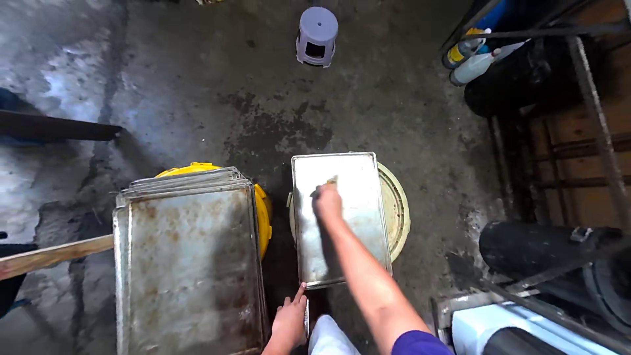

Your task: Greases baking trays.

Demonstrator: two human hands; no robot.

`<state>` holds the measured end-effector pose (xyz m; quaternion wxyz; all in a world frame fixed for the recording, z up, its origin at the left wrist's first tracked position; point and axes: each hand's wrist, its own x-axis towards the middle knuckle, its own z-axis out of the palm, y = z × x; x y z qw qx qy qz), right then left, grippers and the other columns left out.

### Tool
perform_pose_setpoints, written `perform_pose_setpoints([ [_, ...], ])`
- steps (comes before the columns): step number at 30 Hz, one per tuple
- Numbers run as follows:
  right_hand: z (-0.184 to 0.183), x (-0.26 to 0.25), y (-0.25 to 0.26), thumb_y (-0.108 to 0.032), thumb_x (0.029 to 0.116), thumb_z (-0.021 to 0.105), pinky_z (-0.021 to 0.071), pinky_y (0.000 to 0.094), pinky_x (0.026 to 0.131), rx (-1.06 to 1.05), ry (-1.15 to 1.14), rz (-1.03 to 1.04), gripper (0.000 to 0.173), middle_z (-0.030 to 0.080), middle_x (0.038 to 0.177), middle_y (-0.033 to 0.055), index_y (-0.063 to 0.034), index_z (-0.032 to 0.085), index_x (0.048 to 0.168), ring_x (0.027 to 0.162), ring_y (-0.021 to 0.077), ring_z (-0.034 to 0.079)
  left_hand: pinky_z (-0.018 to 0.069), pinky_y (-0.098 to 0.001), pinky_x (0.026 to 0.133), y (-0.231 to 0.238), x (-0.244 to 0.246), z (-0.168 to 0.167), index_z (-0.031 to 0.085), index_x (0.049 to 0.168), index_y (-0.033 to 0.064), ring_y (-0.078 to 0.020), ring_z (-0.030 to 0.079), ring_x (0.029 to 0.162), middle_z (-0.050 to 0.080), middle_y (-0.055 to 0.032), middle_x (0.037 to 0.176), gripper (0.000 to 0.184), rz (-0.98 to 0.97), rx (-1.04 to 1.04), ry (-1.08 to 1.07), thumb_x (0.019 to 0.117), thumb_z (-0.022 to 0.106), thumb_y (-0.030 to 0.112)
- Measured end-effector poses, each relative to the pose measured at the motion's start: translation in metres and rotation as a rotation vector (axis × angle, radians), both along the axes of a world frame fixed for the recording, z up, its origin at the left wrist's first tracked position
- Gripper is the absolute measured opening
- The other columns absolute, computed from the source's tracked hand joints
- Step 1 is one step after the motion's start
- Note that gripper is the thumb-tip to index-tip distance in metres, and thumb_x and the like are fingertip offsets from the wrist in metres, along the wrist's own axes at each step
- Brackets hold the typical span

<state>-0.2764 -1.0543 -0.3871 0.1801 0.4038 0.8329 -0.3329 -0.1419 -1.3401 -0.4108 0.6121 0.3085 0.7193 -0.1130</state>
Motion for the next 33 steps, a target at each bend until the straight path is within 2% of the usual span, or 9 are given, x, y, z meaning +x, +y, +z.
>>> perform_pose_setpoints([
  [3, -0.013, -0.02, 0.013, -0.021, 0.1063, 0.054, 0.0547, 0.0426, 0.1, -0.303, 0.408, -0.091, 0.029, 0.072, 0.118, 0.0149, -0.004, 0.072, 0.122, 0.109, 0.0231, 0.07, 0.0535, -0.0596, 0.094, 0.0, 0.0, 0.0, 0.046, 0.152, 0.0194, -0.0376, 0.044, 0.142, 0.009, 0.0143, 0.172, 0.092, 0.012, -0.014, -0.009, 0.0694, 0.088, 0.026],
  [7, 0.001, 0.026, 0.128, -0.024, 0.106, 0.054, 0.0535, 0.0533, 0.101, 0.067, 0.232, -0.279, 0.033, 0.069, 0.126, 0.0198, -0.0049, 0.068, 0.128, 0.116, 0.0329, 0.068, 0.0544, -0.0597, 0.093, -0.001, 0.001, -0.001, 0.047, 0.151, 0.0202, -0.0373, 0.044, 0.142, 0.011, 0.0138, 0.172, 0.091, 0.05, 0.001, 0.002, 0.0695, 0.087, 0.028],
  [10, -0.007, 0.029, 0.025, -0.032, 0.1034, 0.052, 0.0571, 0.0561, 0.094, 0.043, -0.093, -0.075, 0.043, 0.061, 0.136, 0.0226, -0.0077, 0.057, 0.139, 0.116, 0.0381, 0.067, 0.0535, -0.0609, 0.095, -0.004, 0.001, 0.002, 0.046, 0.152, 0.0187, -0.0399, 0.045, 0.141, 0.011, 0.0102, 0.173, 0.093, 0.063, 0.013, -0.014, 0.0697, 0.088, 0.029],
  [13, -0.019, 0.087, -0.039, -0.023, 0.1039, 0.055, 0.0554, 0.0397, 0.101, -0.197, 0.265, -0.016, 0.036, 0.069, 0.125, 0.0169, -0.0016, 0.067, 0.13, 0.114, 0.0237, 0.068, 0.0536, -0.0605, 0.095, -0.004, 0.0, 0.002, 0.046, 0.152, 0.0181, -0.0405, 0.045, 0.141, 0.011, 0.0094, 0.173, 0.093, 0.027, 0.02, -0.001, 0.0697, 0.088, 0.028],
  [18, -0.005, 0.223, 0.108, -0.015, 0.1093, 0.045, 0.0591, 0.0346, 0.077, -0.187, 0.508, -0.851, 0.032, 0.072, 0.104, 0.0151, 0.0053, 0.066, 0.123, 0.085, 0.0185, 0.07, 0.0552, -0.0593, 0.093, -0.008, -0.003, 0.005, 0.045, 0.152, 0.0177, -0.0393, 0.047, 0.14, 0.008, 0.0092, 0.173, 0.096, -0.042, 0.028, 0.008, 0.0683, 0.089, 0.031],
  [22, 0.013, 0.301, 0.055, -0.035, 0.1133, 0.022, 0.0558, 0.037, 0.068, -0.486, 0.592, -1.292, 0.054, 0.069, 0.09, 0.0121, 0.0015, 0.061, 0.124, 0.074, 0.02, 0.065, 0.0512, -0.0615, 0.1, -0.006, -0.022, 0.011, 0.041, 0.153, 0.0122, -0.0397, 0.054, 0.133, 0.036, -0.0069, 0.164, 0.104, 0.003, 0.068, -0.159, 0.0669, 0.091, 0.04],
  [25, -0.007, 0.346, 0.003, -0.041, 0.112, 0.02, 0.0522, 0.0423, 0.076, -0.574, 0.538, -1.491, 0.058, 0.07, 0.104, 0.0122, -0.0029, 0.065, 0.114, 0.089, 0.0235, 0.064, 0.0537, -0.0537, 0.102, -0.01, -0.061, 0.006, 0.048, 0.143, 0.0045, -0.0313, 0.068, 0.114, 0.069, -0.0186, 0.123, 0.094, 0.454, 0.245, -0.347, 0.0646, 0.093, 0.029],
  [28, -0.03, 0.365, -0.023, -0.041, 0.1119, 0.023, 0.0507, 0.0482, 0.082, -0.603, 0.547, -1.595, 0.054, 0.067, 0.105, 0.0111, -0.0056, 0.064, 0.111, 0.093, 0.0252, 0.062, 0.0578, -0.0432, 0.1, 0.008, -0.079, -0.002, 0.043, 0.145, 0.0019, -0.023, 0.069, 0.113, 0.068, -0.0145, 0.125, 0.09, 1.08, 0.526, -0.341, 0.068, 0.09, 0.014],
  [33, -0.032, 0.362, -0.025, -0.04, 0.1129, 0.025, 0.0474, 0.0524, 0.09, -0.556, 0.46, -1.556, 0.055, 0.066, 0.11, 0.0132, -0.0037, 0.067, 0.116, 0.103, 0.0278, 0.059, 0.0597, -0.0436, 0.092, 0.038, -0.071, -0.016, 0.039, 0.147, 0.0002, -0.0265, 0.069, 0.108, 0.066, -0.0197, 0.125, 0.07, 1.45, 0.587, -0.342, 0.0873, 0.075, 0.009],
])
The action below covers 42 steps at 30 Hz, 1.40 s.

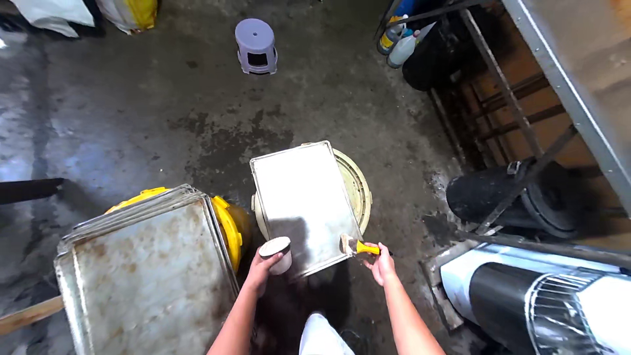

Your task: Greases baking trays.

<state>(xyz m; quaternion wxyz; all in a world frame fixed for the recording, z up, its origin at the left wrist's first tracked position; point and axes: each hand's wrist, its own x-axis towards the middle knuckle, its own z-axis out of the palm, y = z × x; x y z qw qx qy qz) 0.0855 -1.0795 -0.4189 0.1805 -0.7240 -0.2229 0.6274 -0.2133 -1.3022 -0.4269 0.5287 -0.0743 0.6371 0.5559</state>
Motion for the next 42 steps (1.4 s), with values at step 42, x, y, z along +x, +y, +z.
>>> perform_pose_setpoints([
  [42, 0.033, 0.031, -0.057, -0.037, 0.1137, 0.024, 0.0478, 0.042, 0.076, 0.019, -0.136, 0.445, 0.055, 0.072, 0.115, 0.0121, -0.0104, 0.072, 0.125, 0.095, 0.0222, 0.064, 0.056, -0.0402, 0.098, -0.036, 0.043, 0.009, 0.039, 0.146, -0.0043, -0.0248, 0.066, 0.113, 0.063, -0.0218, 0.129, 0.069, 0.213, 0.053, 0.174, 0.0881, 0.074, 0.007],
])
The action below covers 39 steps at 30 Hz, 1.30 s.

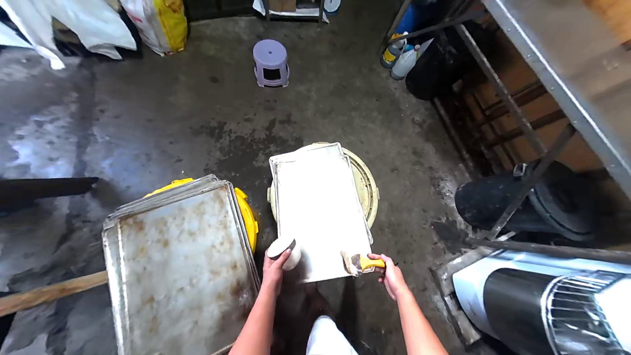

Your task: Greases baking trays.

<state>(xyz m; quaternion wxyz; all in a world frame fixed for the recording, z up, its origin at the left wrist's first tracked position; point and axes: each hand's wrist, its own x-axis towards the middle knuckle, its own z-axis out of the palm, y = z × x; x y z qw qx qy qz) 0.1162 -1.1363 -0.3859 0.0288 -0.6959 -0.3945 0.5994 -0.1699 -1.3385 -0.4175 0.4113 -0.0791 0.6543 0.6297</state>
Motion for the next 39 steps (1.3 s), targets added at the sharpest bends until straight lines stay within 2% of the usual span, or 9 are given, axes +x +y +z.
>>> perform_pose_setpoints([
  [4, 0.015, -0.004, -0.027, -0.033, 0.1136, 0.026, 0.0497, 0.0453, 0.083, 0.069, -0.003, 0.091, 0.052, 0.069, 0.125, 0.0127, -0.0113, 0.071, 0.128, 0.106, 0.0244, 0.064, 0.0564, -0.0405, 0.095, -0.017, -0.004, -0.006, 0.045, 0.143, -0.0032, -0.0232, 0.067, 0.109, 0.065, -0.0202, 0.125, 0.057, 0.012, 0.042, -0.044, 0.0933, 0.067, 0.013],
  [11, 0.05, -0.002, -0.08, -0.028, 0.1112, 0.021, 0.0523, 0.0448, 0.088, 0.236, 0.117, 0.083, 0.056, 0.069, 0.131, 0.0103, -0.0049, 0.069, 0.126, 0.113, 0.0223, 0.065, 0.0567, -0.0376, 0.098, -0.041, 0.003, 0.055, 0.04, 0.144, -0.0055, -0.0216, 0.066, 0.112, 0.064, -0.0201, 0.126, 0.067, 0.125, 0.177, 0.068, 0.0862, 0.072, 0.004],
  [19, 0.123, -0.052, -0.2, -0.029, 0.1108, 0.024, 0.056, 0.0395, 0.084, 0.238, 0.269, 0.299, 0.053, 0.07, 0.127, 0.0104, -0.0022, 0.069, 0.124, 0.109, 0.0199, 0.067, 0.0606, -0.0397, 0.091, -0.226, -0.026, 0.101, 0.039, 0.145, -0.0033, -0.0208, 0.07, 0.105, 0.067, -0.0167, 0.121, 0.08, 0.267, 0.22, 0.098, 0.0778, 0.075, 0.02],
  [26, 0.061, -0.154, -0.292, -0.033, 0.1138, 0.027, 0.0537, 0.0398, 0.08, 0.073, 0.316, 0.209, 0.056, 0.074, 0.099, 0.012, -0.0021, 0.073, 0.109, 0.089, 0.0199, 0.067, 0.0574, -0.0423, 0.096, -0.346, -0.092, 0.088, 0.042, 0.146, -0.0005, -0.0243, 0.067, 0.112, 0.064, -0.0187, 0.129, 0.073, 0.136, -0.009, 0.184, 0.0831, 0.077, 0.015],
  [29, 0.074, -0.171, -0.292, -0.036, 0.114, 0.022, 0.0467, 0.0467, 0.107, 0.13, 0.367, 0.223, 0.061, 0.071, 0.126, 0.0143, 0.0002, 0.071, 0.116, 0.124, 0.024, 0.061, 0.0383, -0.0463, 0.118, -0.35, -0.106, 0.089, 0.034, 0.154, -0.0007, -0.0293, 0.043, 0.143, 0.039, -0.0216, 0.158, 0.116, -0.089, -0.207, 0.521, 0.0594, 0.093, 0.034],
  [32, 0.131, -0.168, -0.275, -0.041, 0.1136, 0.021, 0.0556, 0.0292, 0.066, 0.201, 0.524, 0.256, 0.059, 0.073, 0.106, 0.0084, -0.003, 0.066, 0.12, 0.079, 0.0125, 0.067, 0.0274, -0.0503, 0.125, -0.333, -0.095, 0.112, 0.043, 0.15, 0.0002, -0.0343, 0.031, 0.151, 0.029, -0.0229, 0.164, 0.119, -0.355, -0.208, 0.779, 0.0554, 0.094, 0.05],
  [34, 0.168, -0.157, -0.263, -0.028, 0.1105, 0.042, 0.0556, 0.0235, 0.059, 0.239, 0.773, 0.349, 0.041, 0.074, 0.102, 0.0096, 0.0016, 0.069, 0.117, 0.07, 0.0099, 0.066, 0.031, -0.0485, 0.124, -0.311, -0.08, 0.123, 0.045, 0.15, 0.0005, -0.0338, 0.034, 0.151, 0.031, -0.0229, 0.163, 0.112, -0.536, -0.128, 0.839, 0.0595, 0.094, 0.046],
  [36, 0.195, -0.153, -0.251, -0.014, 0.1026, 0.057, 0.0624, 0.0301, 0.071, 0.377, 0.818, 0.616, 0.025, 0.075, 0.104, 0.01, 0.0021, 0.072, 0.113, 0.079, 0.0144, 0.071, 0.0351, -0.0465, 0.122, -0.28, -0.062, 0.13, 0.045, 0.149, 0.0013, -0.0344, 0.037, 0.149, 0.032, -0.0246, 0.162, 0.109, -0.672, -0.047, 0.874, 0.0605, 0.095, 0.04],
  [39, 0.202, -0.153, -0.245, -0.019, 0.0987, 0.067, 0.0578, 0.0318, 0.095, 0.635, 0.618, 1.038, 0.022, 0.074, 0.109, 0.0088, -0.0025, 0.076, 0.11, 0.101, 0.0131, 0.07, 0.038, -0.0494, 0.12, -0.23, -0.031, 0.148, 0.049, 0.145, 0.0028, -0.036, 0.04, 0.147, 0.036, -0.0244, 0.16, 0.1, -0.829, 0.094, 0.902, 0.0623, 0.095, 0.033],
])
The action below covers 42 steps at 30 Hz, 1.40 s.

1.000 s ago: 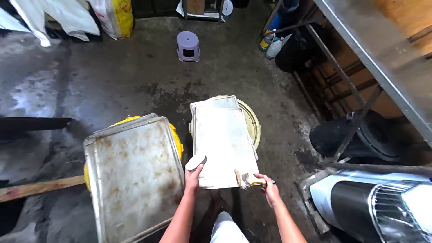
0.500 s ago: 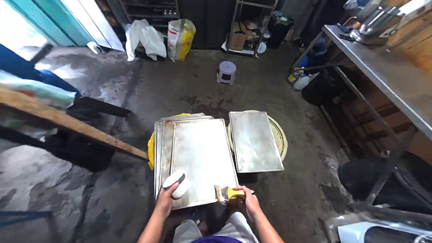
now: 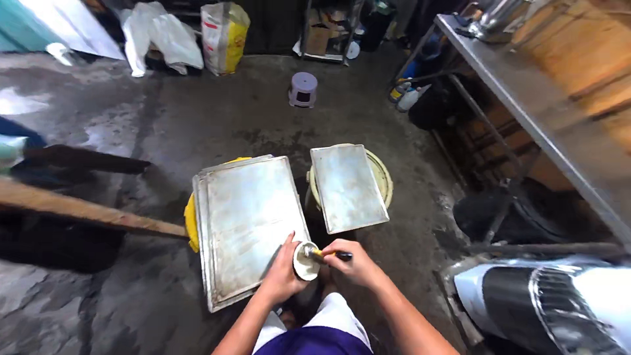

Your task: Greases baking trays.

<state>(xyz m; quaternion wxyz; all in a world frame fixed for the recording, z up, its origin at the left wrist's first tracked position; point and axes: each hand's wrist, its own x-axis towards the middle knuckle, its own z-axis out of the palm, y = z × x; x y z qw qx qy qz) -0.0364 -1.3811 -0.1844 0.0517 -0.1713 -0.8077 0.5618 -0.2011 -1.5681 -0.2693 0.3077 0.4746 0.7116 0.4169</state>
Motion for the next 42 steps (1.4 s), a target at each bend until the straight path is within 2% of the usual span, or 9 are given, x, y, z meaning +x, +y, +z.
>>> perform_pose_setpoints([
  [8, -0.041, 0.062, 0.084, -0.019, 0.1026, 0.053, 0.0632, 0.0334, 0.066, -0.506, -0.015, -0.491, 0.027, 0.075, 0.087, 0.0069, 0.0013, 0.071, 0.101, 0.07, 0.0153, 0.071, 0.0361, -0.0487, 0.121, 0.098, 0.036, -0.047, 0.051, 0.143, 0.0026, -0.035, 0.036, 0.149, 0.031, -0.0228, 0.163, 0.099, -0.125, -0.104, -0.138, 0.06, 0.096, 0.034],
  [12, -0.096, 0.079, 0.169, -0.014, 0.1031, 0.055, 0.0623, 0.0303, 0.08, 0.015, -0.14, -0.842, 0.025, 0.073, 0.102, 0.0115, 0.0034, 0.071, 0.11, 0.087, 0.0153, 0.072, 0.0427, -0.0593, 0.11, 0.147, 0.043, -0.092, 0.042, 0.153, 0.011, -0.0395, 0.038, 0.146, 0.018, -0.0128, 0.17, 0.104, -0.305, -0.606, 0.016, 0.0645, 0.093, 0.034],
  [15, -0.166, 0.036, 0.169, -0.026, 0.1053, 0.052, 0.0485, 0.0445, 0.11, 0.233, -0.645, -0.547, 0.036, 0.066, 0.13, 0.0196, -0.0024, 0.069, 0.128, 0.125, 0.0296, 0.062, 0.0472, -0.061, 0.102, 0.18, 0.061, -0.117, 0.043, 0.152, 0.0134, -0.0386, 0.037, 0.146, 0.009, -0.0042, 0.173, 0.095, -0.451, -0.859, 0.15, 0.0702, 0.089, 0.028],
  [21, -0.217, 0.046, 0.185, -0.016, 0.101, 0.059, 0.0559, 0.0361, 0.102, -0.033, -0.344, -0.51, 0.026, 0.074, 0.114, 0.0136, -0.0001, 0.074, 0.115, 0.109, 0.0184, 0.07, 0.0472, -0.0638, 0.099, 0.206, 0.07, -0.145, 0.047, 0.149, 0.0108, -0.0417, 0.041, 0.143, 0.013, -0.0006, 0.173, 0.087, -0.43, -1.055, 0.187, 0.0729, 0.086, 0.023],
  [26, -0.205, 0.012, 0.229, -0.022, 0.1036, 0.054, 0.0519, 0.0452, 0.106, 0.19, -0.759, -0.511, 0.031, 0.067, 0.126, 0.0195, -0.0024, 0.071, 0.12, 0.12, 0.03, 0.065, 0.0486, -0.0632, 0.098, 0.214, 0.069, -0.142, 0.046, 0.15, 0.0107, -0.0421, 0.04, 0.143, 0.011, 0.0004, 0.173, 0.09, -0.417, -1.096, 0.157, 0.0711, 0.087, 0.024],
  [31, -0.238, -0.033, 0.233, -0.015, 0.0993, 0.062, 0.0542, 0.0368, 0.104, -0.158, -0.258, -0.379, 0.025, 0.074, 0.115, 0.0159, 0.002, 0.074, 0.112, 0.112, 0.02, 0.069, 0.0472, -0.0634, 0.099, 0.22, 0.065, -0.142, 0.043, 0.153, 0.0144, -0.0397, 0.039, 0.144, 0.011, 0.0036, 0.173, 0.096, -0.406, -1.153, 0.093, 0.0696, 0.088, 0.027],
  [34, -0.219, -0.003, 0.339, -0.018, 0.1033, 0.056, 0.0523, 0.0407, 0.106, 0.177, -0.477, -0.492, 0.029, 0.071, 0.121, 0.0184, 0.0002, 0.072, 0.119, 0.117, 0.0259, 0.067, 0.0474, -0.0637, 0.099, 0.223, 0.058, -0.141, 0.044, 0.152, 0.0152, -0.0393, 0.039, 0.144, 0.012, 0.0057, 0.173, 0.096, -0.406, -1.161, 0.058, 0.0688, 0.089, 0.027],
  [37, -0.214, -0.065, 0.303, -0.021, 0.1014, 0.054, 0.0533, 0.0482, 0.103, 0.285, -0.816, -0.354, 0.029, 0.063, 0.133, 0.0204, -0.0058, 0.071, 0.12, 0.122, 0.0326, 0.064, 0.0477, -0.0631, 0.099, 0.225, 0.06, -0.14, 0.044, 0.152, 0.0154, -0.0388, 0.039, 0.145, 0.012, 0.0055, 0.173, 0.096, -0.408, -1.178, 0.041, 0.0683, 0.089, 0.028],
  [42, -0.228, -0.113, 0.306, -0.016, 0.1018, 0.06, 0.0546, 0.0376, 0.103, -0.164, -0.305, -0.308, 0.027, 0.073, 0.115, 0.0177, 0.0032, 0.073, 0.115, 0.11, 0.0209, 0.07, 0.0472, -0.063, 0.1, 0.23, 0.058, -0.14, 0.044, 0.153, 0.0139, -0.0389, 0.039, 0.145, 0.011, 0.0039, 0.173, 0.095, -0.404, -1.197, 0.006, 0.0701, 0.088, 0.029],
])
